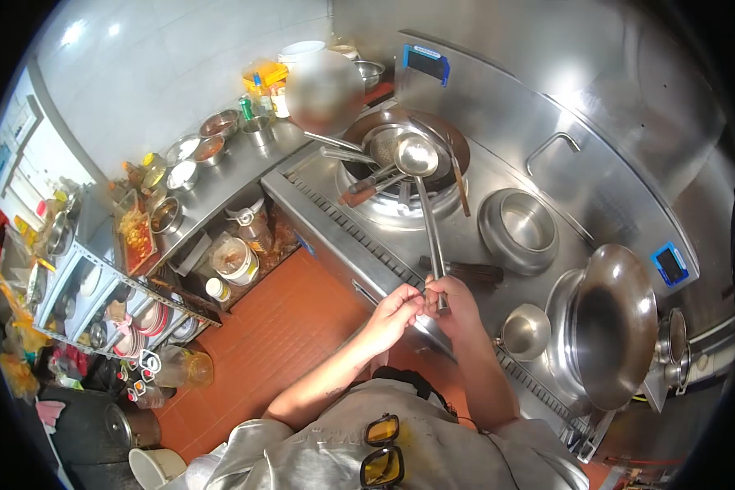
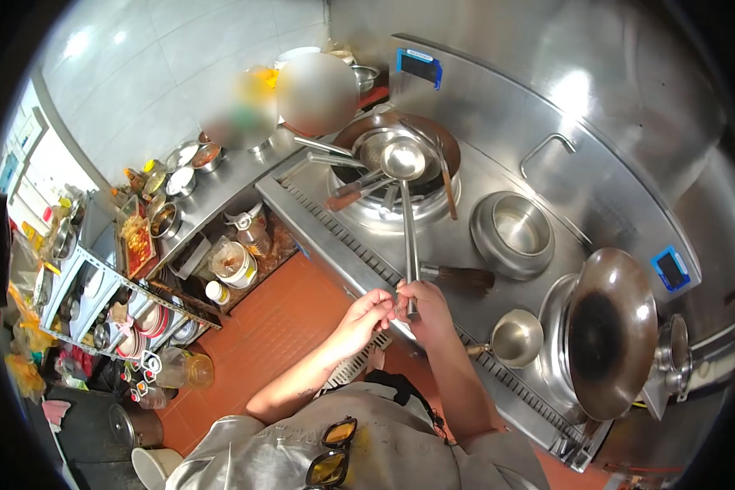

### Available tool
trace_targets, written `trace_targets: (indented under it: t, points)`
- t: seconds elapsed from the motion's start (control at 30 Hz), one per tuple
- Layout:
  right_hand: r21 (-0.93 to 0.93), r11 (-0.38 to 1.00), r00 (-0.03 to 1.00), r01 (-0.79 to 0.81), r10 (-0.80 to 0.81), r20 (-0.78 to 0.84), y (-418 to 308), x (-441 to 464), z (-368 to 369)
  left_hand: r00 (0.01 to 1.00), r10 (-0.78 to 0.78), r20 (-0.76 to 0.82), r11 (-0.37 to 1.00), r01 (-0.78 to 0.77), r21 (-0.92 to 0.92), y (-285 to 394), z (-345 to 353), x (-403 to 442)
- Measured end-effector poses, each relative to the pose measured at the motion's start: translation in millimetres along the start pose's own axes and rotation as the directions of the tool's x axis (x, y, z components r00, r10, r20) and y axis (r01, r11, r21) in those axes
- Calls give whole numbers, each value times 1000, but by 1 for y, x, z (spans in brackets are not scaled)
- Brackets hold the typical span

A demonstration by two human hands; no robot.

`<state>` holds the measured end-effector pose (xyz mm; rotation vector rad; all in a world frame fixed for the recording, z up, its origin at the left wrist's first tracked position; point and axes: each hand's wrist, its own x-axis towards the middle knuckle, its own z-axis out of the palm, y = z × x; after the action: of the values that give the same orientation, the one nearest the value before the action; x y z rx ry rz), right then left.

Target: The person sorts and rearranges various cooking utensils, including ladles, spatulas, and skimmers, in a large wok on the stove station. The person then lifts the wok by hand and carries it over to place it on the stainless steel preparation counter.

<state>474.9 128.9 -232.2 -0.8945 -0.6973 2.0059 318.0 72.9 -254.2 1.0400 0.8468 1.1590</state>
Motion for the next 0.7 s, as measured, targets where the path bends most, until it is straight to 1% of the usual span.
trace_targets:
  t: [0.07, 0.1, 0.13, 0.17, 0.27, 0.37, 0.4, 0.5, 0.57, 0.63, 0.67, 0.7]
  points:
    - [-15, 999, 999, -45, 44, -23, -7, 26, 4, 1000, 23, -15, 1000, -23, 16, 9, -9, 19]
    - [-21, 998, 997, -66, 65, -38, -11, 38, 4, 1000, 6, -28, 1000, -6, 5, 12, -12, 29]
    - [-26, 996, 996, -86, 86, -9, -16, 52, 2, 999, -10, -39, 1000, 10, -5, 16, -16, 39]
    - [-25, 994, 993, -104, 103, -50, -21, 64, 4, 998, -26, -49, 1000, 26, -12, 18, -19, 49]
    - [-15, 989, 976, -147, 142, -163, -41, 85, 21, 997, -12, -75, 1000, 12, 10, 20, -28, 73]
    - [-19, 992, 986, -128, 126, -105, -50, 116, 16, 994, -26, -108, 1000, 27, 6, 28, -33, 95]
    - [-11, 993, 986, -118, 116, -120, -51, 127, 15, 993, -32, -113, 999, 33, 1, 31, -35, 102]
    - [26, 992, 990, -125, 126, -66, -56, 152, 12, 989, -41, -142, 999, 41, 0, 32, -44, 121]
    - [40, 991, 988, -126, 129, -85, -55, 168, 16, 984, -59, -168, 998, 62, 16, 32, -51, 129]
    - [60, 990, 983, -127, 134, -128, -56, 178, 23, 977, -46, -210, 998, 51, 22, 35, -53, 135]
    - [32, 993, 989, -112, 115, -90, -53, 184, 21, 973, -42, -225, 999, 48, 22, 37, -55, 138]
    - [17, 994, 990, -109, 110, -90, -53, 188, 24, 970, -36, -241, 999, 43, 22, 39, -58, 139]
